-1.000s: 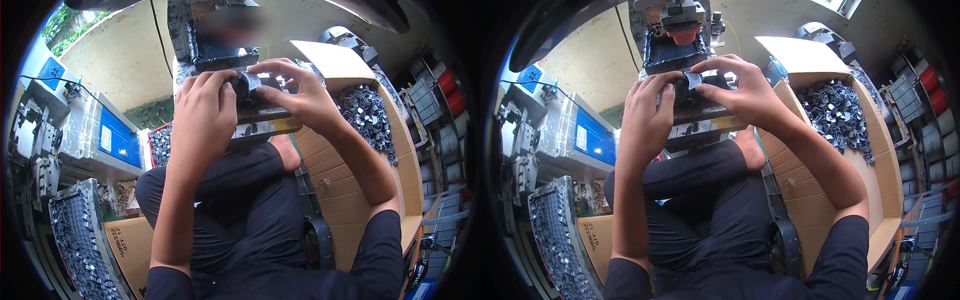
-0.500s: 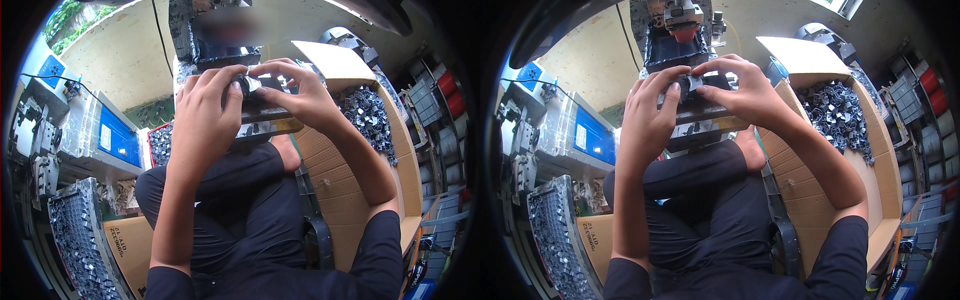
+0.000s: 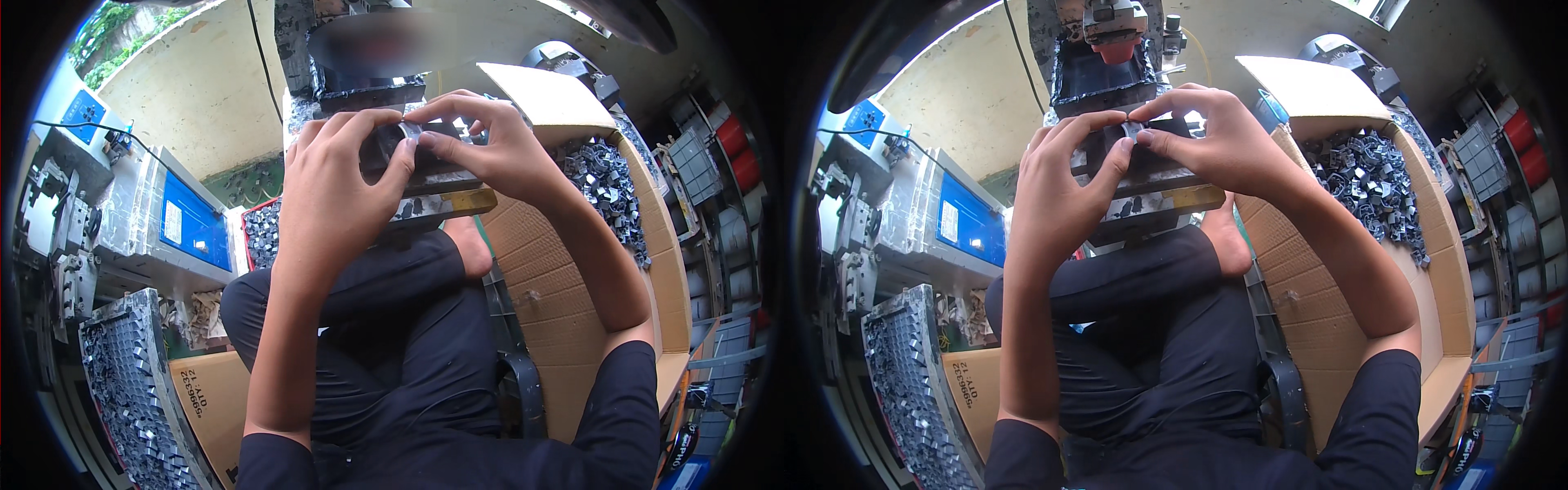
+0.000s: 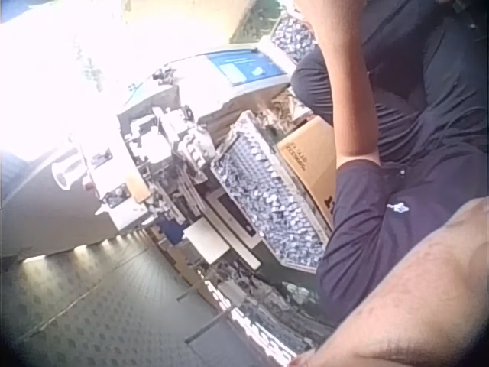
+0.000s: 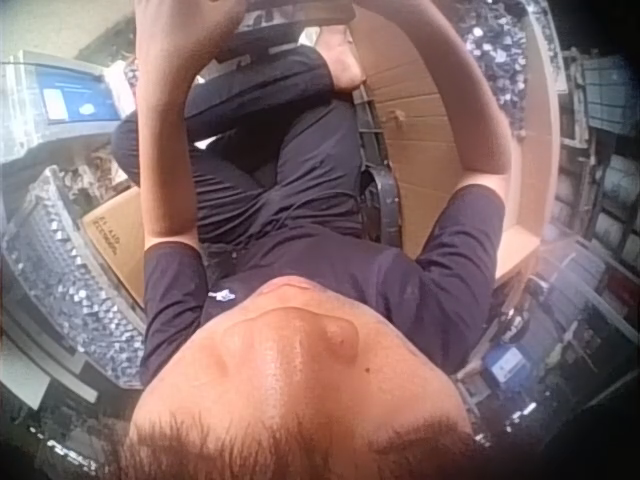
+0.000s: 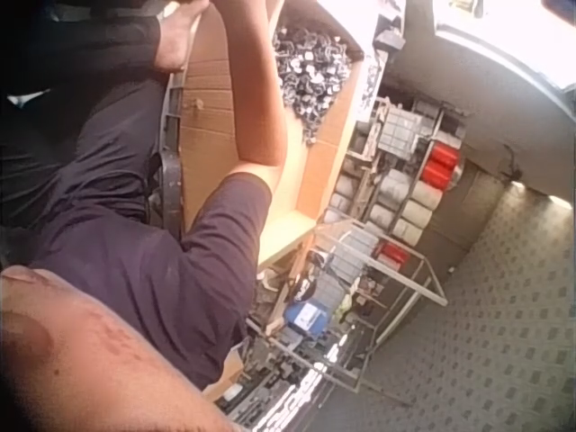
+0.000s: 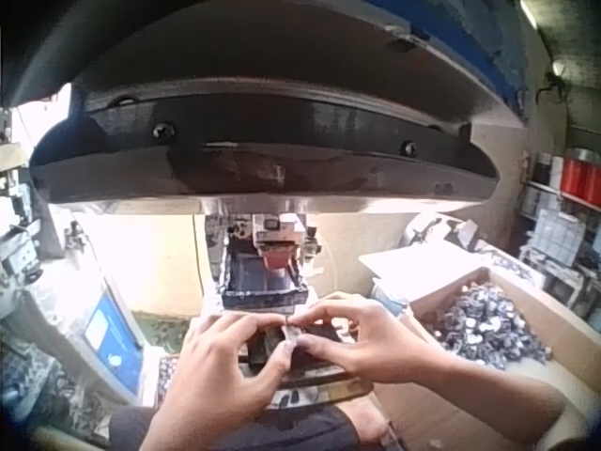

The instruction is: Operating a pad printing machine to apply icons onto small plastic automotive parts.

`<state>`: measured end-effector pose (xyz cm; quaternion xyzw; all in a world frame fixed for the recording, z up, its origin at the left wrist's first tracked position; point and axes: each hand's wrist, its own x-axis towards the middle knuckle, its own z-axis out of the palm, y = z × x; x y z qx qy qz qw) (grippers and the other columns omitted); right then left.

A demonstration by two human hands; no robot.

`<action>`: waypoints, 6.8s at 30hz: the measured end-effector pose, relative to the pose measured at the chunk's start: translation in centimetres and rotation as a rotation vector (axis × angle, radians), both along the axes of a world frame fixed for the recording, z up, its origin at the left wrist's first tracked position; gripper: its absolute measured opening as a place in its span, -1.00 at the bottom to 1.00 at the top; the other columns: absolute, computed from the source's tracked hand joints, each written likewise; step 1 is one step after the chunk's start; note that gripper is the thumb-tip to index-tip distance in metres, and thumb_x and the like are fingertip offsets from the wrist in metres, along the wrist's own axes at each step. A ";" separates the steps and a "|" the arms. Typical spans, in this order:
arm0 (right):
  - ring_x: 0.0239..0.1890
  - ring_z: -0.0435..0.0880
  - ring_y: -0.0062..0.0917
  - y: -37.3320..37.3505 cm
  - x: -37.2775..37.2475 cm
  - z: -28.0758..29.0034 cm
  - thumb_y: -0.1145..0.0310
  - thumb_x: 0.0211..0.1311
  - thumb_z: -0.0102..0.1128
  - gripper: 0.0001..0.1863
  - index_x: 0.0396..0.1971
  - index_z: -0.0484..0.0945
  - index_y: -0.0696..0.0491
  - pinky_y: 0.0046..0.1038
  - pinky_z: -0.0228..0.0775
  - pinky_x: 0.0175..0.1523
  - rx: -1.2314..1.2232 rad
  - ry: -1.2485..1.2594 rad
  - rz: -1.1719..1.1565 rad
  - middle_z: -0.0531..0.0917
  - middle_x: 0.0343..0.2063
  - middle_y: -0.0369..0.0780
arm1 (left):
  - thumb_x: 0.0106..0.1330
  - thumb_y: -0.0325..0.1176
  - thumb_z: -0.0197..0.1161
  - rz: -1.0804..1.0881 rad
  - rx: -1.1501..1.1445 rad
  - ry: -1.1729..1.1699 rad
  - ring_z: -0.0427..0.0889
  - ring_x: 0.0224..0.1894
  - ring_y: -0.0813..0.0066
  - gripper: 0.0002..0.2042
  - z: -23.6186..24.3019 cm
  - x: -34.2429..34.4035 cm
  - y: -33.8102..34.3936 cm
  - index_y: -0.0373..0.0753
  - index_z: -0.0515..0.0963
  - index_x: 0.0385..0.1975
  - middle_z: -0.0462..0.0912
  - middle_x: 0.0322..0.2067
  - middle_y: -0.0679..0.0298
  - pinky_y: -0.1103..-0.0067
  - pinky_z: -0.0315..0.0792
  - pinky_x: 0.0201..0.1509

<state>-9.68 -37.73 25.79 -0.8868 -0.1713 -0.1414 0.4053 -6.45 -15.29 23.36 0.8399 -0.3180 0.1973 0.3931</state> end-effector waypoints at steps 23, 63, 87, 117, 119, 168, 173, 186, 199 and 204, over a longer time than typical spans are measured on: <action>0.02 0.68 -0.45 -0.5 -1.7 -3.0 0.29 0.56 0.28 -0.74 0.10 0.75 0.04 -0.38 0.52 0.13 0.149 -0.113 -0.095 0.80 -0.08 -0.14 | 0.35 -0.12 0.48 0.035 0.030 0.059 0.64 0.16 0.24 -0.56 0.2 -0.3 -0.1 -0.23 0.72 0.13 0.76 0.00 0.10 0.34 0.44 0.34; -0.05 0.71 -0.64 -0.4 -1.9 -3.3 0.23 0.68 0.13 -0.66 0.09 0.71 0.17 -0.54 0.55 0.09 0.333 -0.082 0.016 0.79 -0.14 -0.22 | 0.33 -0.10 0.52 -0.001 -0.017 0.104 0.70 -0.08 0.36 -0.56 0.0 0.3 -0.3 -0.37 0.71 -0.02 0.73 -0.13 0.08 0.45 0.54 0.06; -0.01 0.73 -0.57 -0.6 -1.7 -3.7 0.25 0.66 0.15 -0.70 0.08 0.73 0.14 -0.49 0.56 0.13 0.269 -0.099 0.007 0.78 -0.11 -0.18 | 0.34 -0.12 0.52 -0.004 -0.001 0.045 0.67 0.07 0.27 -0.57 -0.4 0.2 -0.2 -0.28 0.73 0.08 0.74 -0.08 0.07 0.39 0.50 0.23; 0.32 0.61 -0.42 -1.3 -2.0 -3.0 0.30 0.76 -0.12 -0.60 0.20 0.66 0.20 -0.38 0.32 0.50 0.021 -0.053 -0.025 0.71 0.18 -0.09 | 0.38 0.05 0.46 0.332 -0.412 0.277 0.67 0.16 0.25 -0.32 -9.6 9.5 12.6 -0.43 0.56 0.26 0.69 0.14 -0.05 0.32 0.51 0.25; 0.33 0.61 -0.41 -1.3 -1.8 -3.0 0.31 0.76 -0.13 -0.60 0.20 0.65 0.21 -0.38 0.31 0.51 0.017 -0.048 -0.020 0.71 0.19 -0.09 | 0.30 0.08 0.51 0.523 -0.058 0.298 0.61 0.31 -0.01 -0.02 -17.3 12.1 16.2 -0.49 0.23 0.53 0.54 0.32 -0.24 0.23 0.44 0.43; 0.35 0.56 -0.30 -0.6 -2.1 -2.6 0.40 0.68 -0.02 -0.69 0.12 0.68 0.17 -0.28 0.25 0.50 -0.110 -0.144 -0.067 0.69 0.20 -0.12 | 0.26 -0.04 0.20 0.453 0.484 0.326 0.81 -0.31 -0.07 -0.62 -18.7 9.3 14.1 -0.18 0.79 -0.53 0.77 -0.45 -0.07 0.18 0.69 -0.11; 0.37 0.55 -0.29 -0.5 -2.2 -2.9 0.43 0.65 0.00 -0.70 0.13 0.67 0.18 -0.27 0.26 0.50 -0.104 -0.168 -0.042 0.68 0.21 -0.10 | 0.24 -0.05 0.20 0.429 0.476 0.307 0.81 -0.33 -0.04 -0.64 -18.6 9.0 14.9 -0.16 0.78 -0.57 0.75 -0.49 -0.07 0.18 0.68 -0.14; 0.31 0.60 -0.30 -0.8 -2.5 -2.8 0.44 0.61 0.09 -0.72 0.14 0.67 0.18 -0.30 0.32 0.45 -0.215 -0.215 -0.103 0.69 0.16 -0.08 | 0.25 -0.19 0.22 0.378 0.093 0.480 0.71 -0.50 -0.07 -0.65 -17.9 8.1 16.3 -0.37 0.67 -0.62 0.62 -0.60 -0.16 0.23 0.62 -0.24; 0.13 0.61 -0.38 -1.4 -1.6 -3.3 0.42 0.58 0.17 -0.74 0.09 0.62 0.24 -0.41 0.38 0.27 -0.172 -0.194 -0.109 0.66 0.04 -0.11 | 0.25 -0.20 0.27 -0.095 0.561 0.217 0.70 -0.49 -0.13 -0.63 -19.4 8.1 10.9 -0.38 0.63 -0.67 0.63 -0.62 -0.13 0.16 0.63 -0.21; 0.26 0.60 -0.34 -0.4 -1.4 -3.1 0.41 0.58 0.16 -0.74 0.09 0.69 0.17 -0.36 0.34 0.38 -0.152 -0.199 -0.091 0.70 0.09 -0.11 | 0.26 -0.22 0.28 -0.086 0.644 0.243 0.76 -0.37 -0.06 -0.73 -21.4 9.7 6.3 -0.32 0.71 -0.49 0.75 -0.44 -0.06 0.18 0.67 -0.15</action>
